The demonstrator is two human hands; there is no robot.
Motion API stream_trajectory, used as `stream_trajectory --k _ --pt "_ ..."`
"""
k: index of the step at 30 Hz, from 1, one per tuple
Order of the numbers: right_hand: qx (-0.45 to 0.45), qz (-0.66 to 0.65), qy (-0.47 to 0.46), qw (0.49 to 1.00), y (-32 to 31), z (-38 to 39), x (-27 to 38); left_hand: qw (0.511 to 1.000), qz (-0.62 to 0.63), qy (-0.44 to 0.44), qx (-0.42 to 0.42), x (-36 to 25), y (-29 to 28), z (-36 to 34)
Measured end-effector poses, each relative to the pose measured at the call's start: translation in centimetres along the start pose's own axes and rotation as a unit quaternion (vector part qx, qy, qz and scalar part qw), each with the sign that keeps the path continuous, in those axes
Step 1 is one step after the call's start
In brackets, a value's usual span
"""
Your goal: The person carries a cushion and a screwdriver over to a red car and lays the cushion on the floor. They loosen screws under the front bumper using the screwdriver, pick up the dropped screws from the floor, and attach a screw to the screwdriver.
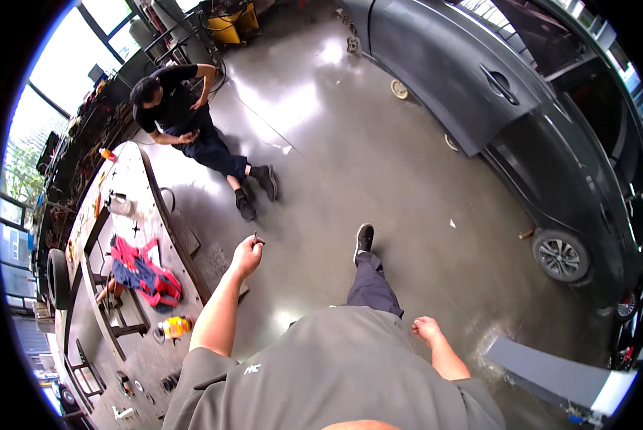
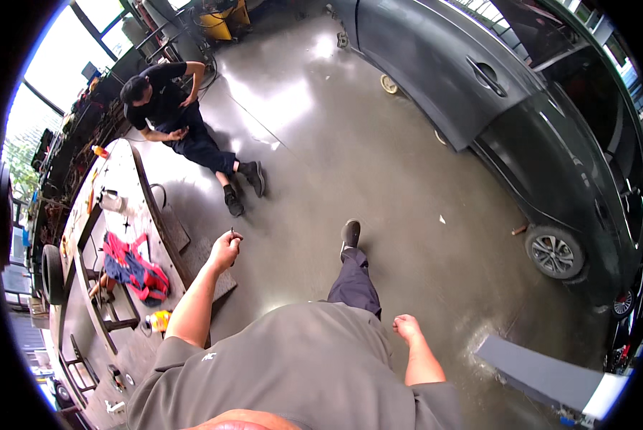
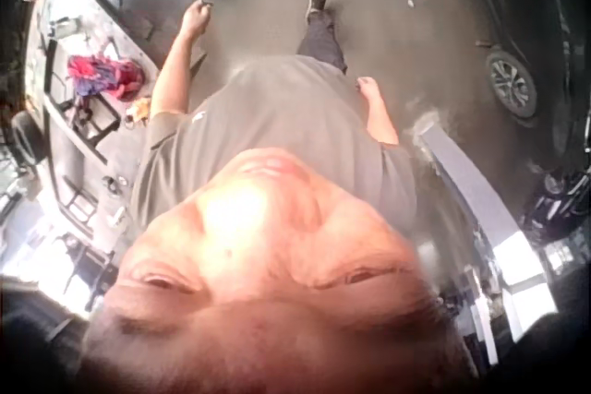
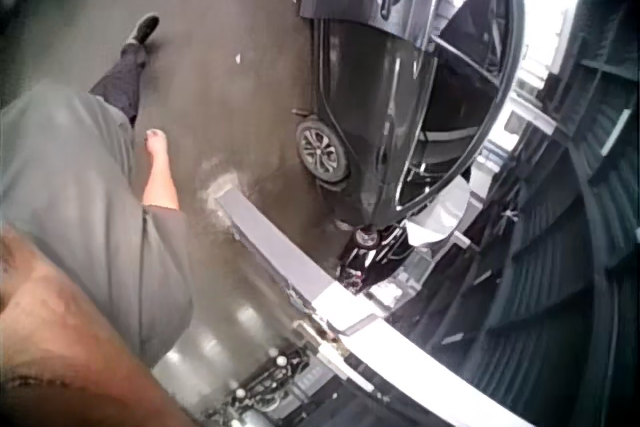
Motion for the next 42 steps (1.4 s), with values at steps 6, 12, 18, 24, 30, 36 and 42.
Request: stream_trajectory --k 6,12,18,24,30,36,42 --pt "0.049 0.206 -0.071 0.975 -4.0 -22.1 20.9 0.996 -0.064 -0.030 -0.055 2.4 1.7 -14.5" --pt "-0.016 0.003 -0.168 0.986 -5.3 -30.8 61.3 0.924 -0.058 -0.349 0.146 4.3 4.6 -18.7" --pt "-0.035 0.029 -0.212 0.976 -1.9 -39.9 87.9 0.890 -0.124 -0.355 0.257 2.3 1.3 -38.1" --pt "0.063 0.172 -0.113 0.977 4.7 -47.9 97.9 0.990 -0.112 -0.090 0.007 -16.7 -13.2 -73.6" --pt "0.073 0.090 -0.065 0.991 9.0 -57.8 109.8 0.987 0.114 -0.082 -0.077 -37.7 -26.9 -99.4" --pt "0.075 0.144 0.015 0.987 11.9 -74.7 126.6 0.987 0.042 -0.144 -0.056 -35.6 -26.1 -115.9" --pt "0.103 0.099 -0.200 0.969 16.7 -91.7 157.3 0.941 -0.061 -0.312 0.118 -27.5 -23.9 -120.2"
Point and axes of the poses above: each hand's wrist, its own z-axis away from the middle knuckle, its own y-axis out of the palm, x = y × z, the point moved 7 cm from there along -z, towards the middle knuckle, and after that the axes turned 6 degrees about -y, right-handed, at the moved point
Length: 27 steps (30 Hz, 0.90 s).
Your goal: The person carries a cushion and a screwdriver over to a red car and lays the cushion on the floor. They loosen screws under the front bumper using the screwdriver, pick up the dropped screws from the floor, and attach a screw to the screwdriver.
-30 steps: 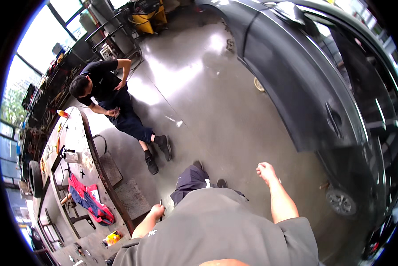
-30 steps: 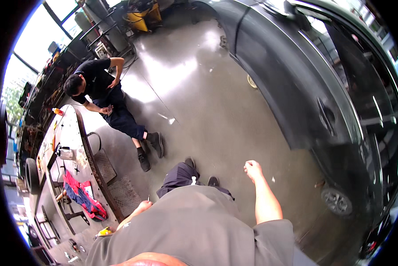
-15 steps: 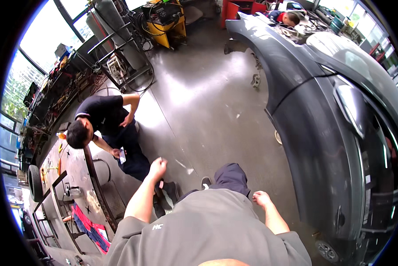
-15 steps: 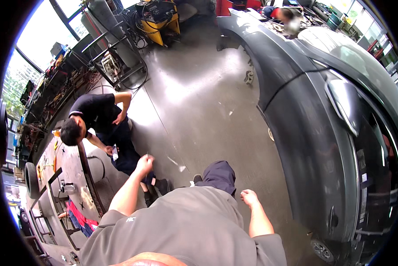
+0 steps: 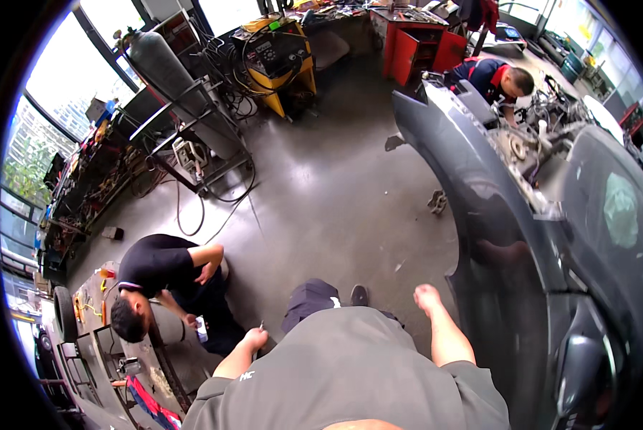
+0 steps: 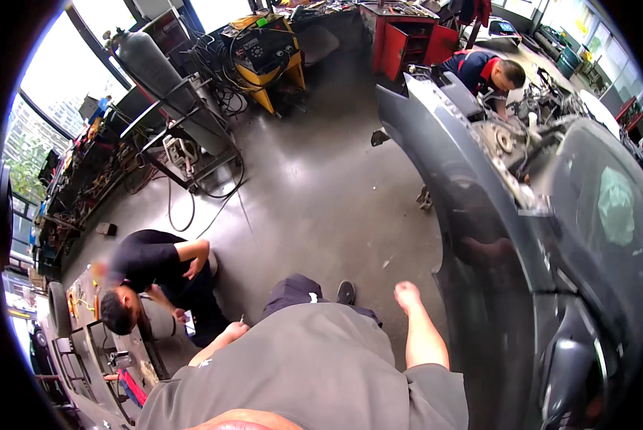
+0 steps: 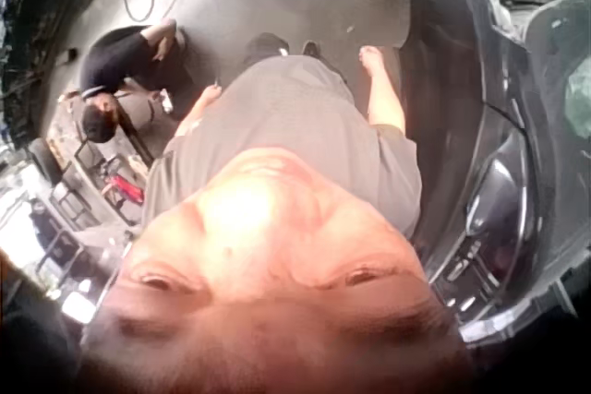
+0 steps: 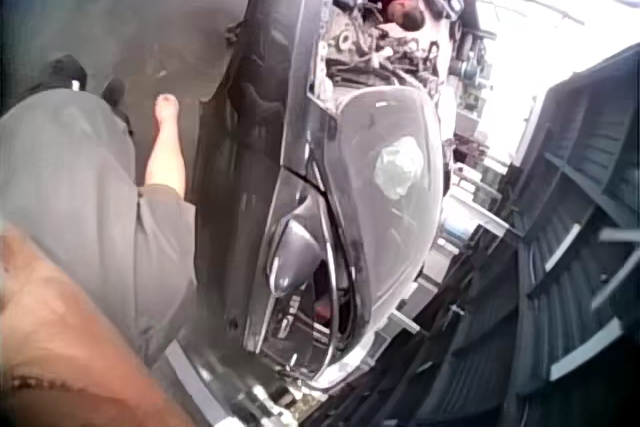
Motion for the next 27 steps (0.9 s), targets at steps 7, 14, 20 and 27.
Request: stream_trajectory --k 7,14,20,27 --pt "-0.007 0.012 -0.106 0.994 1.2 -16.6 33.7 0.996 -0.077 0.050 0.006 -7.4 -4.9 -13.6" --pt "0.010 0.058 -0.118 0.991 6.9 -29.0 52.1 0.999 0.028 0.014 -0.036 -36.2 -34.1 -25.7" --pt "0.011 0.095 -0.159 0.983 8.1 -38.5 68.4 0.963 0.070 0.164 -0.203 -62.0 -58.8 -31.9" --pt "0.066 0.128 -0.187 0.972 8.8 -59.5 78.2 0.936 0.273 0.185 -0.121 -79.9 -67.1 -40.9"
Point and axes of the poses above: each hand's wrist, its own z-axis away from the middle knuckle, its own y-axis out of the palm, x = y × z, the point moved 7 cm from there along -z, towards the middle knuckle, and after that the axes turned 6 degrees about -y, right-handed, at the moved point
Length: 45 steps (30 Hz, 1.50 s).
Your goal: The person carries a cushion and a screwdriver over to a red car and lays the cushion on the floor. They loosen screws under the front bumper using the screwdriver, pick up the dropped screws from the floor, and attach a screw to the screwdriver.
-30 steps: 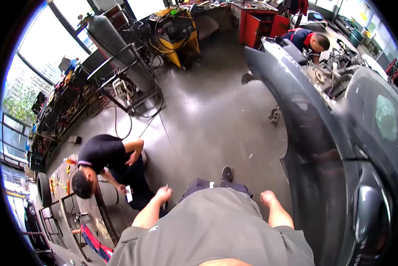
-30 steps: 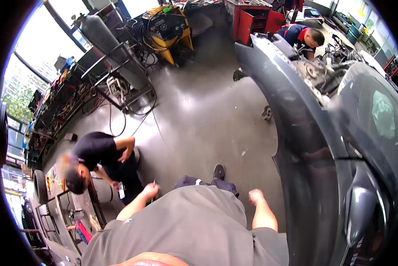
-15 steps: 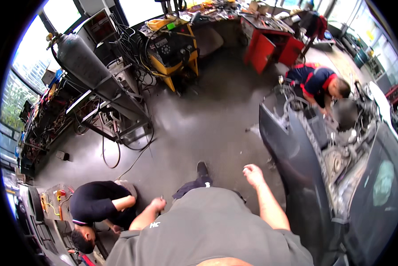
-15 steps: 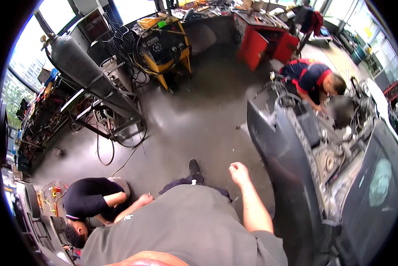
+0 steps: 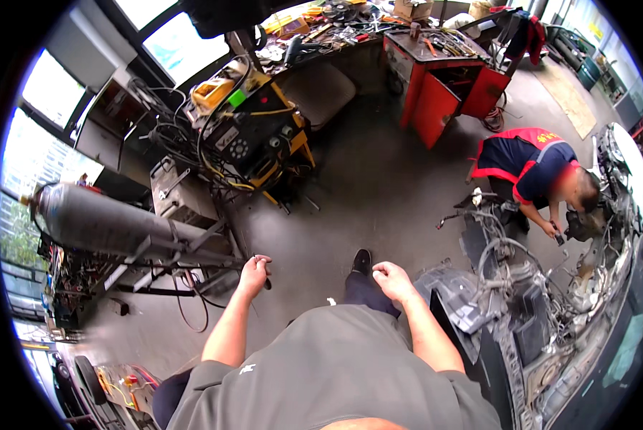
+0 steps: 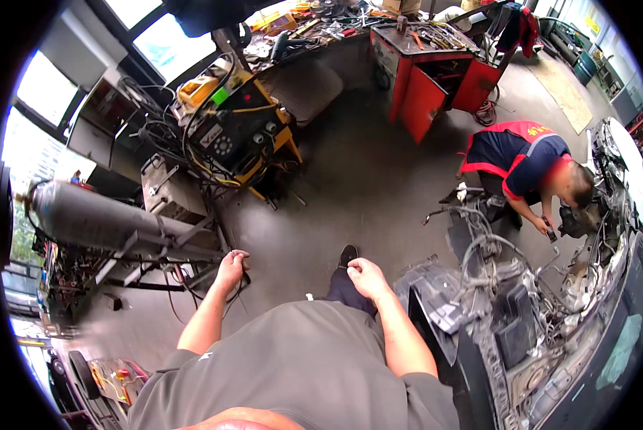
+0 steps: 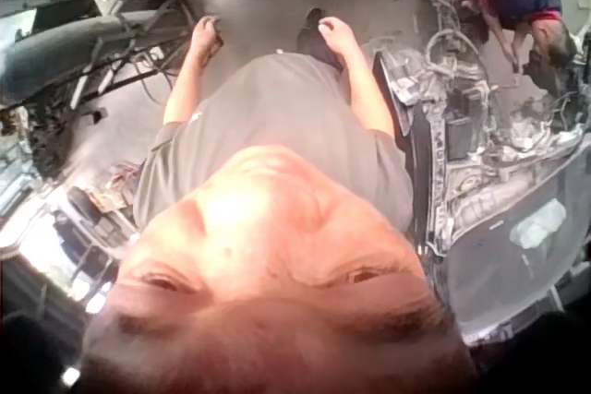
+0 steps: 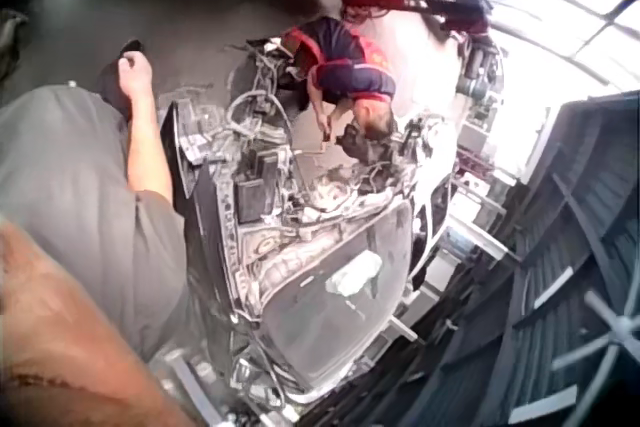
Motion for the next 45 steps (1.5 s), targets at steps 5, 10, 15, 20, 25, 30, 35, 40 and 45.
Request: stream_trajectory --k 5,10,15,20,25,30,35,40,45 --pt "0.030 0.043 -0.054 0.997 -6.3 -14.5 10.5 0.993 0.102 0.063 0.018 -12.9 1.3 -6.7" --pt "0.046 -0.019 -0.071 0.996 -12.4 -24.1 18.9 0.970 -0.052 0.238 -0.015 -27.2 4.7 -14.9" --pt "0.049 0.003 -0.064 0.997 -17.5 -34.3 17.5 0.972 0.075 0.125 0.182 -35.6 14.6 -28.0" --pt "-0.012 0.033 -0.069 0.997 -24.7 -41.5 21.9 0.908 0.100 0.086 0.398 -51.1 23.2 -33.3" --pt "-0.123 -0.067 -0.038 0.989 -32.6 -50.7 24.1 0.826 0.039 0.219 0.517 -63.8 28.7 -36.8" --pt "-0.156 0.027 -0.084 0.984 -38.7 -61.7 22.9 0.838 0.051 0.242 0.486 -68.4 30.3 -44.2" --pt "-0.369 0.051 -0.178 0.911 -49.9 -75.1 18.1 0.956 -0.182 0.126 0.190 -60.4 27.1 -60.6" --pt "-0.432 0.257 -0.208 0.839 -61.1 -88.7 15.4 0.971 -0.113 -0.102 0.185 -53.9 23.0 -65.7" --pt "-0.431 0.356 -0.139 0.817 -61.6 -95.6 10.6 0.934 -0.258 -0.117 0.217 -51.1 25.6 -73.5"
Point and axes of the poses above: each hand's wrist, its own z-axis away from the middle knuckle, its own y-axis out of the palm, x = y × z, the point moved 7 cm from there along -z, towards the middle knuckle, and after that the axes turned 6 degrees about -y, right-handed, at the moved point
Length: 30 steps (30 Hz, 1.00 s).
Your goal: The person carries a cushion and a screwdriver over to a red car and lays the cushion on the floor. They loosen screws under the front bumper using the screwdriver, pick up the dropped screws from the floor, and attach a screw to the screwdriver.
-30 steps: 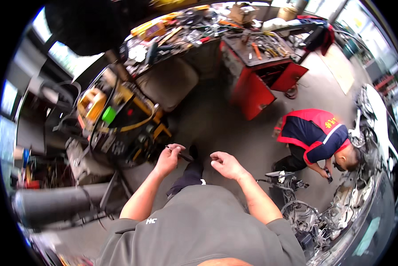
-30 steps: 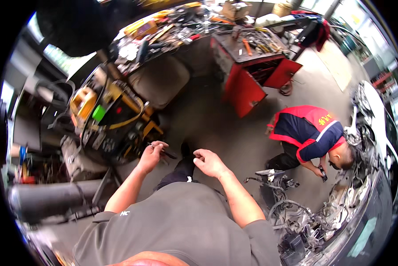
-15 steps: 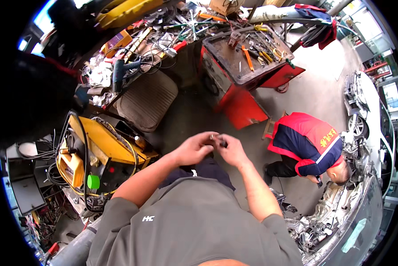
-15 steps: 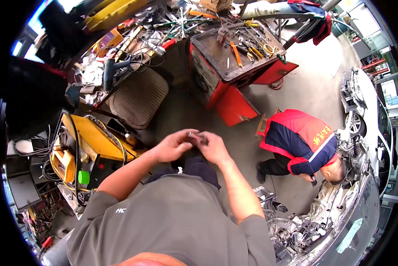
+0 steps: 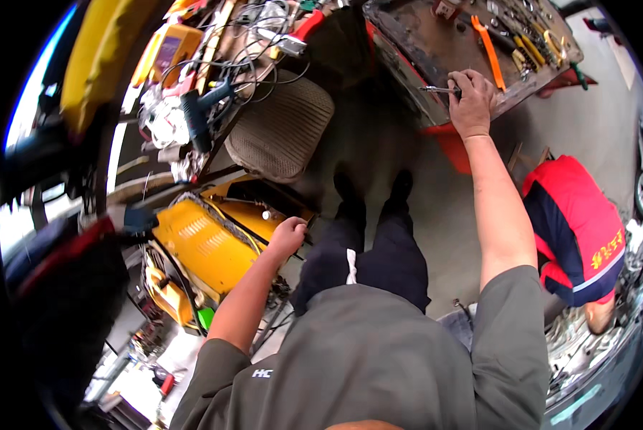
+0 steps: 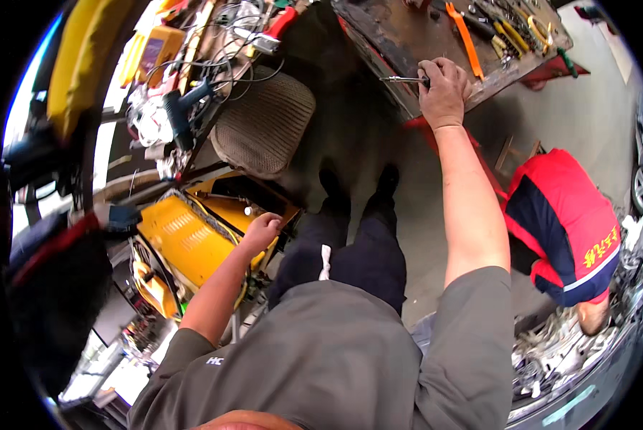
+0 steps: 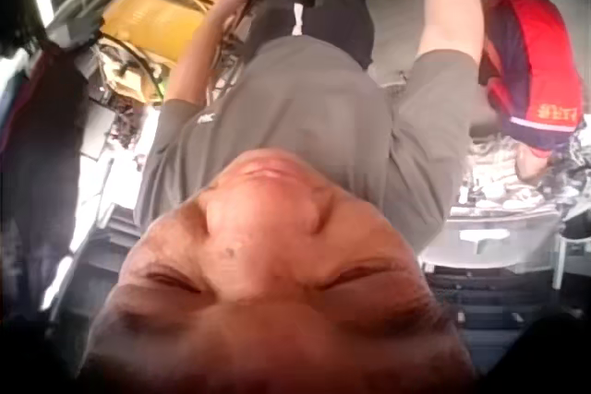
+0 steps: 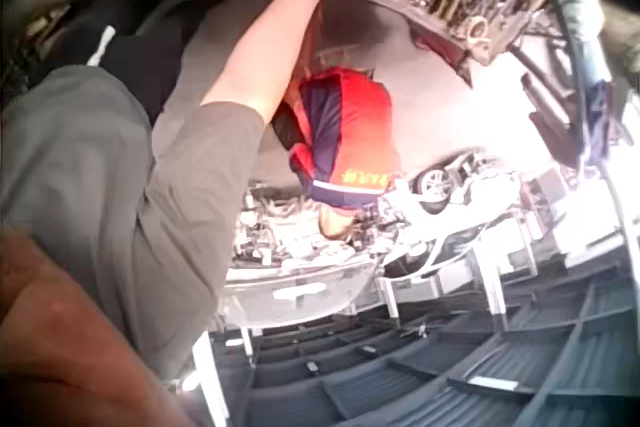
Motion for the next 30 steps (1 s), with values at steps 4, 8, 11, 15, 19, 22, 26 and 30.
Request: stream_trajectory --k 4,8,11,15,19,22,26,30 --pt "-0.062 0.001 -0.008 0.998 0.8 0.7 -0.8 0.982 -0.146 0.107 0.046 -3.3 1.8 -10.7" --pt "-0.022 0.041 -0.053 0.997 0.9 -1.0 1.6 0.863 -0.477 0.097 0.133 -4.2 1.7 -26.1" --pt "-0.020 0.023 -0.070 0.997 1.3 -0.7 1.8 0.830 -0.538 0.144 0.027 -12.1 -0.2 -36.9" --pt "0.000 0.034 -0.068 0.997 3.6 0.3 2.0 0.765 -0.558 0.277 -0.164 -22.9 -2.5 -44.5" --pt "0.001 0.025 -0.083 0.996 4.6 1.0 0.8 0.626 -0.636 0.374 -0.252 -24.6 -2.9 -48.6" --pt "0.003 0.022 -0.080 0.997 5.1 1.0 0.9 0.650 -0.714 0.250 -0.071 -20.7 -1.7 -51.5" --pt "0.031 0.034 -0.046 0.998 5.6 1.5 0.8 0.596 -0.789 0.123 0.080 -16.5 1.3 -48.4" --pt "0.049 0.033 -0.050 0.997 6.0 1.1 1.1 0.590 -0.776 0.223 -0.008 -11.1 1.4 -44.9"
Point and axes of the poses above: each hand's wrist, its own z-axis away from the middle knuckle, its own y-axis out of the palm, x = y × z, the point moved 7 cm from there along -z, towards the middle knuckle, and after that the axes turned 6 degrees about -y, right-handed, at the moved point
